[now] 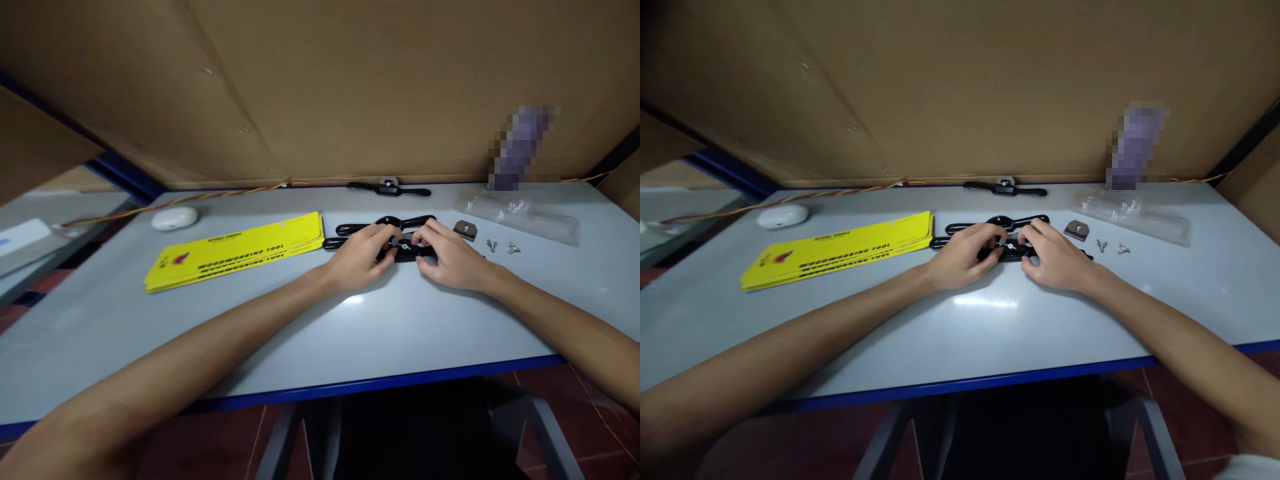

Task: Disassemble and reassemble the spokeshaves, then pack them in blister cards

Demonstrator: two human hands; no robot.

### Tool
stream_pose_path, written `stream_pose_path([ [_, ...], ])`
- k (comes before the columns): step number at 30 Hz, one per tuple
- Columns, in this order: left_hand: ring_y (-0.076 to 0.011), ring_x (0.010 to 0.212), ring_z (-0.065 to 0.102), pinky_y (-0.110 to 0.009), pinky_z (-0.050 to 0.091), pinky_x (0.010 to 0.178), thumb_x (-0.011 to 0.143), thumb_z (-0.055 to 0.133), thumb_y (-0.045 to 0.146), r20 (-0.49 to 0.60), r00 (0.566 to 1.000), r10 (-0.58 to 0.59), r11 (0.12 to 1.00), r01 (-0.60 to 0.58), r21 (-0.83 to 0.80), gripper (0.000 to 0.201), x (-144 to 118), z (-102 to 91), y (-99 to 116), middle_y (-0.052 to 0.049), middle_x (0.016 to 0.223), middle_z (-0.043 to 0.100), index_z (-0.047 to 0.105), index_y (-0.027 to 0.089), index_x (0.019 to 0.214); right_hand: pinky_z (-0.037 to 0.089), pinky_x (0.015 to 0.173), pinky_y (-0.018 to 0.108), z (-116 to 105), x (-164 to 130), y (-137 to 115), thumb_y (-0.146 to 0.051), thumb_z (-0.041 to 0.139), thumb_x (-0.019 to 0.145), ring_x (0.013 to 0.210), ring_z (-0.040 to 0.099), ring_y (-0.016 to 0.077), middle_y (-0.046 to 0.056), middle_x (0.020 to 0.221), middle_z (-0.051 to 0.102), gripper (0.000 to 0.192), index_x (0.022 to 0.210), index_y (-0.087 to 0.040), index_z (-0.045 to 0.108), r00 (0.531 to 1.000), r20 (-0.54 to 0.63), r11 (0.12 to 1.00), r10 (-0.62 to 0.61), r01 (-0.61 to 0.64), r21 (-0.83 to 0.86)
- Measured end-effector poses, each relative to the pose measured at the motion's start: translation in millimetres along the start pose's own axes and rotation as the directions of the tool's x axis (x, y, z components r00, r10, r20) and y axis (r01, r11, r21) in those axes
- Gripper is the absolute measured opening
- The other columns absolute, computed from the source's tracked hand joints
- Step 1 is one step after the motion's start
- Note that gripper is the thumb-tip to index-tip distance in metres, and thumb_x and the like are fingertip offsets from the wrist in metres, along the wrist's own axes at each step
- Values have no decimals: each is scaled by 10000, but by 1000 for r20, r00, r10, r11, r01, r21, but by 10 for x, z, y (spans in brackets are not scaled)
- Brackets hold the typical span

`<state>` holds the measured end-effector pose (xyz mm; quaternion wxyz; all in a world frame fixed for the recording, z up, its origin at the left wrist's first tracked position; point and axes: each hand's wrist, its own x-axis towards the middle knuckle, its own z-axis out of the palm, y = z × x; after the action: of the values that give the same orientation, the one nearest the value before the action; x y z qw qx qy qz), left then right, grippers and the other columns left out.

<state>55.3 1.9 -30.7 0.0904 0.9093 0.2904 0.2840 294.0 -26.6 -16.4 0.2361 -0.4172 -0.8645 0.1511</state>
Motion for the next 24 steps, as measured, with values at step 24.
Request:
stream_pose_path([
  [24,-198,751,575,-340,486,715,961,504,213,-18,999,27,1000,-27,-13,76,9,12,-4,-50,836,636,574,185,965,486,895,426,-6,10,5,-214,474,929,982,598,263,95,1048,563,72,997,-234,486,1000,-3,1000,-15,15,-3],
])
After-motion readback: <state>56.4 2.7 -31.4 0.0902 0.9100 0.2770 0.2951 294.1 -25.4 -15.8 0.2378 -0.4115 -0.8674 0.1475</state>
